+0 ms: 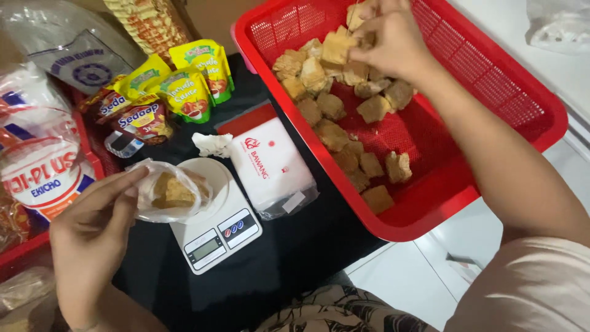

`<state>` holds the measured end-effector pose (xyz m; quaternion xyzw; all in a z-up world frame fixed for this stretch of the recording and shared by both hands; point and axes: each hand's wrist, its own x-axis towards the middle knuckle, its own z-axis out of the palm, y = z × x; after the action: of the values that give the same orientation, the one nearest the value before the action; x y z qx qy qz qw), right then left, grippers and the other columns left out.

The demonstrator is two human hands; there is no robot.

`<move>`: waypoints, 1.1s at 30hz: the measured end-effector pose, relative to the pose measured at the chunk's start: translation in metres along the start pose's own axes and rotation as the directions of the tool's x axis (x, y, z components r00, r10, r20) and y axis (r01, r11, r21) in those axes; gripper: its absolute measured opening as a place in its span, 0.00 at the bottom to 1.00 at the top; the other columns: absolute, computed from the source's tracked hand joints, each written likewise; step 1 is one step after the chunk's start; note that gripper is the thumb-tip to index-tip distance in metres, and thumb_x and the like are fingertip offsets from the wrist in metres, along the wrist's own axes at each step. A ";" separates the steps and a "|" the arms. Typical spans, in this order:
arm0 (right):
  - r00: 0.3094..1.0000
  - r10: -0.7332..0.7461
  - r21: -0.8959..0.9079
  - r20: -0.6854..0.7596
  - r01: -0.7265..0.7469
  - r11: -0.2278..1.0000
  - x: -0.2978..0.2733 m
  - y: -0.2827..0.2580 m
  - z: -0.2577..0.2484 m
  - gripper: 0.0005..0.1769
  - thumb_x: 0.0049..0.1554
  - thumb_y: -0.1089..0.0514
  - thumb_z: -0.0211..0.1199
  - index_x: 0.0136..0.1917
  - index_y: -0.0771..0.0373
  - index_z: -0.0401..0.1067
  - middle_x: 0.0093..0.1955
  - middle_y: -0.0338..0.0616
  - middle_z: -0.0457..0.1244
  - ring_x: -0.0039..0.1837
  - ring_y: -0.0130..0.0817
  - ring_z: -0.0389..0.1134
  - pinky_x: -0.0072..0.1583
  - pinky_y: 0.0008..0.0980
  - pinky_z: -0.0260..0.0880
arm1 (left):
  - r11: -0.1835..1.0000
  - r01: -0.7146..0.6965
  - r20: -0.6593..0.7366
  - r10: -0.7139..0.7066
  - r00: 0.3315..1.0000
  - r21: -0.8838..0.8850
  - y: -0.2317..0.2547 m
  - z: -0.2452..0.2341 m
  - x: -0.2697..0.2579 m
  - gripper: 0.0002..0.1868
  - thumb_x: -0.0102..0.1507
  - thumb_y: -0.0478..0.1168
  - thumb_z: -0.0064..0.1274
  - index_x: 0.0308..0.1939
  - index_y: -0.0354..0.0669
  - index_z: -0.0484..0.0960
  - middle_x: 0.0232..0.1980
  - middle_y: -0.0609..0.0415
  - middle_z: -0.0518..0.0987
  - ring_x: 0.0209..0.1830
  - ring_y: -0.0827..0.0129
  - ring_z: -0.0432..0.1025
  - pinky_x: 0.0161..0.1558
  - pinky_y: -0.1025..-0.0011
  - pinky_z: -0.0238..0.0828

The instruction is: Packaging fried tofu into small plastic bags and weighing them on a digital scale

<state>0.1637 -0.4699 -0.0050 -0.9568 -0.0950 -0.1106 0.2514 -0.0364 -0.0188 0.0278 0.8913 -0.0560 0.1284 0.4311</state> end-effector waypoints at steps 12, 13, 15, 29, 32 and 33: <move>0.975 0.208 0.702 0.082 -0.204 0.683 -0.031 -0.049 -0.029 0.09 0.50 0.54 0.75 0.45 0.51 0.79 0.59 0.30 0.63 0.69 0.27 0.64 0.69 0.30 0.68 | 0.992 -0.095 0.036 0.098 0.995 -0.079 -0.023 0.004 0.009 0.21 0.63 0.24 0.40 0.55 0.35 0.83 0.61 0.47 0.82 0.61 0.66 0.75 0.63 0.74 0.67; 0.977 0.198 0.700 0.083 -0.199 0.686 -0.032 -0.058 -0.033 0.09 0.50 0.54 0.75 0.45 0.51 0.79 0.59 0.30 0.63 0.69 0.27 0.64 0.69 0.30 0.68 | 0.993 -0.092 0.027 0.095 0.995 -0.079 -0.020 0.004 0.009 0.21 0.63 0.24 0.40 0.55 0.35 0.83 0.61 0.47 0.82 0.61 0.66 0.75 0.63 0.74 0.67; 0.966 0.224 0.681 0.126 -0.249 0.689 -0.035 -0.076 -0.037 0.06 0.50 0.53 0.73 0.40 0.50 0.78 0.58 0.29 0.65 0.67 0.26 0.65 0.73 0.34 0.66 | 0.990 -0.100 0.028 0.103 0.994 -0.096 -0.017 0.004 0.009 0.19 0.64 0.25 0.42 0.56 0.35 0.83 0.61 0.48 0.82 0.61 0.67 0.75 0.62 0.75 0.68; 0.990 -0.063 0.777 0.125 -0.058 0.627 -0.044 -0.170 -0.021 0.05 0.52 0.59 0.73 0.43 0.54 0.79 0.57 0.33 0.62 0.66 0.24 0.64 0.65 0.21 0.69 | 0.964 -0.146 0.067 0.164 0.984 -0.223 -0.034 0.005 0.023 0.25 0.60 0.28 0.42 0.60 0.40 0.82 0.64 0.52 0.81 0.64 0.69 0.73 0.64 0.76 0.66; 0.986 -0.105 0.797 0.128 -0.039 0.603 -0.040 -0.184 -0.011 0.08 0.52 0.61 0.73 0.47 0.55 0.79 0.57 0.34 0.63 0.67 0.23 0.65 0.63 0.18 0.72 | 0.955 -0.171 0.061 0.191 0.980 -0.243 -0.039 0.005 0.025 0.26 0.60 0.29 0.41 0.60 0.41 0.81 0.63 0.52 0.81 0.64 0.69 0.74 0.64 0.76 0.65; 0.984 -0.123 0.808 0.133 -0.036 0.588 -0.039 -0.188 -0.007 0.10 0.52 0.62 0.73 0.48 0.56 0.79 0.58 0.35 0.62 0.66 0.22 0.65 0.61 0.16 0.73 | 0.950 -0.186 0.060 0.208 0.976 -0.252 -0.041 0.005 0.027 0.25 0.60 0.29 0.42 0.60 0.41 0.81 0.63 0.51 0.81 0.64 0.69 0.73 0.65 0.75 0.64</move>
<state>0.0806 -0.3175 0.0774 -0.7420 -0.1798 0.0225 0.6455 -0.0014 0.0030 0.0015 0.8259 -0.1787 0.1244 0.5201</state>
